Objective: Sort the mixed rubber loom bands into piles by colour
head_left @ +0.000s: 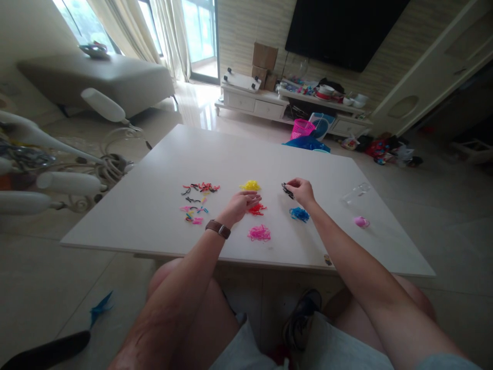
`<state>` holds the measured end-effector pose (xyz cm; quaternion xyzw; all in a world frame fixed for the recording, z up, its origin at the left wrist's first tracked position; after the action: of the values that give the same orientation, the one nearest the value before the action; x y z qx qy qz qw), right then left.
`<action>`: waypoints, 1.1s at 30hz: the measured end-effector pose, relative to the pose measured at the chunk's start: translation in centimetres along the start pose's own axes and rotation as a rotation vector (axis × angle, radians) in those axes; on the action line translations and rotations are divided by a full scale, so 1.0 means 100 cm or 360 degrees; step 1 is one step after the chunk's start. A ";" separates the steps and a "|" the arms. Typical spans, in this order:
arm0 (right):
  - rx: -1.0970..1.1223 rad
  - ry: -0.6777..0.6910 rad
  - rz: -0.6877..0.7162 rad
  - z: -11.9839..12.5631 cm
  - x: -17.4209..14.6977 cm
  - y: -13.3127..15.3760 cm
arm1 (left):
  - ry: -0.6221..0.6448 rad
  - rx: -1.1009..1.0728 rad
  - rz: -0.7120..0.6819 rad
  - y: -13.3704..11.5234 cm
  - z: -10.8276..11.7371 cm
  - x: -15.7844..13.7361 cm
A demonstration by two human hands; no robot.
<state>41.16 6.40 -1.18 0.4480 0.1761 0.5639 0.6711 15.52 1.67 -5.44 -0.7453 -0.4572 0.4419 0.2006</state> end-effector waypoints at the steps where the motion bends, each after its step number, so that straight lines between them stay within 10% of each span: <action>1: -0.0072 -0.0046 0.0004 0.009 0.003 -0.007 | 0.0013 0.0045 -0.0027 -0.002 0.000 0.000; 16: -0.0289 -0.0243 0.0021 0.053 -0.008 -0.020 | 0.0291 0.0439 -0.0261 -0.011 -0.007 -0.011; 33: -0.0344 -0.0238 0.0498 0.061 -0.156 -0.003 | 0.0880 0.1408 -0.0485 0.026 -0.024 -0.030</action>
<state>41.17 -10.36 -2.33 0.4359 -0.0075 0.6421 0.6306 18.30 -1.94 -4.54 -0.6035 -0.2607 0.3455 0.6696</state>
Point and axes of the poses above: each hand's wrist, its own x-axis towards the middle knuckle, its own z-axis out of the back of the hand, y = z × x, the point moved 8 cm from there along x, towards the middle knuckle, and after that the axes turned 6 degrees about -y, right-handed, at the moved point
